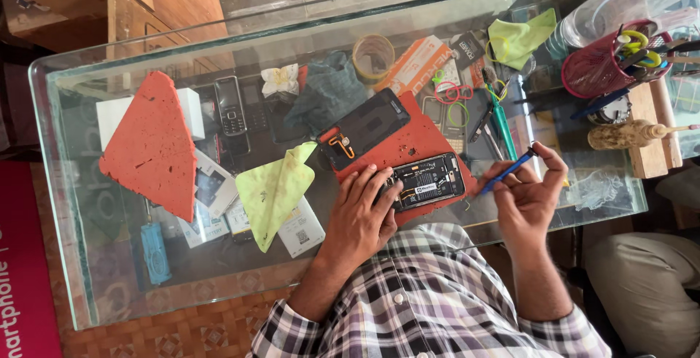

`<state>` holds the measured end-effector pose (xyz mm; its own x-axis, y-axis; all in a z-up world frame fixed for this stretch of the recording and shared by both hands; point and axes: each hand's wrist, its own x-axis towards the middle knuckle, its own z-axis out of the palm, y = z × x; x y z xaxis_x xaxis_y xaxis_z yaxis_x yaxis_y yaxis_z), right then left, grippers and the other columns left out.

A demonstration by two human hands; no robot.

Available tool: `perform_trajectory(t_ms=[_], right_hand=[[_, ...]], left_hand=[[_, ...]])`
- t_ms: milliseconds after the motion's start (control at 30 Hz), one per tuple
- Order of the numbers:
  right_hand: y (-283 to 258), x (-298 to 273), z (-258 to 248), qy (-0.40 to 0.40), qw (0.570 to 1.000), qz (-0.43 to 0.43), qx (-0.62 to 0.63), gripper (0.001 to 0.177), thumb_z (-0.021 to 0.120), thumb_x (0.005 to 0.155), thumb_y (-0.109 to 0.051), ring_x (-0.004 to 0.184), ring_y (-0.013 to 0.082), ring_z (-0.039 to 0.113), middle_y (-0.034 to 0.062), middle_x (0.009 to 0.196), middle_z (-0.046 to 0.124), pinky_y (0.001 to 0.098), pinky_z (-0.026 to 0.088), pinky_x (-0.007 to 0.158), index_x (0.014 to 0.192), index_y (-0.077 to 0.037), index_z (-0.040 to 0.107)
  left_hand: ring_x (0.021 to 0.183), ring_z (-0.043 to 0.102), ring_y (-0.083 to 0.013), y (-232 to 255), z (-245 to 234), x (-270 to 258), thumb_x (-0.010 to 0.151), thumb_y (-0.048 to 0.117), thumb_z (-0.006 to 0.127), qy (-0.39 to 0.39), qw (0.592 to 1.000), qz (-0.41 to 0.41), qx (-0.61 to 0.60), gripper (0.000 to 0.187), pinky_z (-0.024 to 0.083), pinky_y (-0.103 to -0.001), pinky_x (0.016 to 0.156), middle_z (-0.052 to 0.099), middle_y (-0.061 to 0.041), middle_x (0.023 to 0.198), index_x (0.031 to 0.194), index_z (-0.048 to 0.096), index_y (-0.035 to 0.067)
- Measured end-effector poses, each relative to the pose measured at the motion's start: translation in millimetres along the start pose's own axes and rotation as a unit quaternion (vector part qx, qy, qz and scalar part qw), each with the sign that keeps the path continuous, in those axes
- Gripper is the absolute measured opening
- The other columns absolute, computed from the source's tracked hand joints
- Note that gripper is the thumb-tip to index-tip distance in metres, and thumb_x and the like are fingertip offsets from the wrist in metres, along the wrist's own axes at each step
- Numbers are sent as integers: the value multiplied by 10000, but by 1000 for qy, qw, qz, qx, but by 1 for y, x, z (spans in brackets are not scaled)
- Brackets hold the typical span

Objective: The person disassembles a smartphone on a glass table by removing the back panel and then using a small tool to detach internal components.

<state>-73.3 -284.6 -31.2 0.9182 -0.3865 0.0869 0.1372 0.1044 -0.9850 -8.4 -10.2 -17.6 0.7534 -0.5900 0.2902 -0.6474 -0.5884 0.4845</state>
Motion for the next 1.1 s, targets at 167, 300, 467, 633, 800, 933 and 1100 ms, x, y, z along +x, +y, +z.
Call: perform_trajectory(t_ms=[167, 300, 467, 633, 800, 933, 1100], right_hand=[[-10, -12, -34, -167, 972, 4, -163, 346, 589, 934, 34, 785, 195, 670, 121, 989, 664, 328, 561, 701, 1247, -80, 498], [-39, -22, -13, -297, 845, 71, -439, 188, 740, 816, -112, 676, 252, 724, 91, 923, 719, 366, 592, 593, 976, -35, 677], [-52, -30, -1, -323, 799, 44, -505, 231, 807, 772, -193, 694, 306, 734, 68, 971, 744, 393, 593, 617, 931, -37, 741], [-44, -39, -8, -355, 790, -41, -499, 243, 787, 735, -160, 752, 292, 746, 45, 1038, 743, 390, 602, 628, 968, -90, 777], [-39, -47, -8, -366, 781, -61, -503, 233, 768, 788, -135, 686, 277, 730, 76, 1013, 715, 392, 598, 592, 991, -27, 733], [-36, -46, 2, -369, 758, -24, -537, 275, 716, 762, -31, 562, 304, 676, 139, 991, 669, 440, 557, 513, 1027, 19, 663], [-35, -42, 37, -283, 894, -15, -347, 118, 656, 874, 29, 589, 328, 588, 135, 861, 600, 408, 465, 514, 915, 22, 545]], left_hand=[[1416, 483, -332, -1, 5, -2, 895, 175, 619, -16, 999, 8, 35, 596, 351, -513, 1210, 534, -139, 1482, 1456, 534, -5], [1412, 466, -345, 3, 7, -2, 864, 159, 618, -23, 999, 1, 50, 655, 343, -523, 1189, 512, -135, 1524, 1487, 507, -9], [1409, 447, -356, 2, 5, 1, 839, 165, 606, -28, 999, 4, 41, 707, 327, -533, 1188, 488, -128, 1560, 1511, 483, -20], [1412, 457, -351, -2, -7, 6, 887, 147, 556, -36, 999, 3, -23, 669, 318, -515, 1191, 496, -160, 1562, 1522, 456, -35], [1421, 511, -380, -11, -23, 3, 1014, 105, 452, 69, 979, -20, -193, 514, 365, -490, 1221, 533, -234, 1519, 1492, 457, -86], [1137, 645, -324, -7, -25, -7, 1004, 85, 557, 158, 965, -31, -205, 256, 535, -432, 982, 643, -152, 1226, 1241, 580, -8], [905, 707, -270, 19, -18, -16, 932, 71, 791, 75, 971, 32, -223, 231, 590, -389, 746, 672, -88, 1055, 1107, 649, 21]])
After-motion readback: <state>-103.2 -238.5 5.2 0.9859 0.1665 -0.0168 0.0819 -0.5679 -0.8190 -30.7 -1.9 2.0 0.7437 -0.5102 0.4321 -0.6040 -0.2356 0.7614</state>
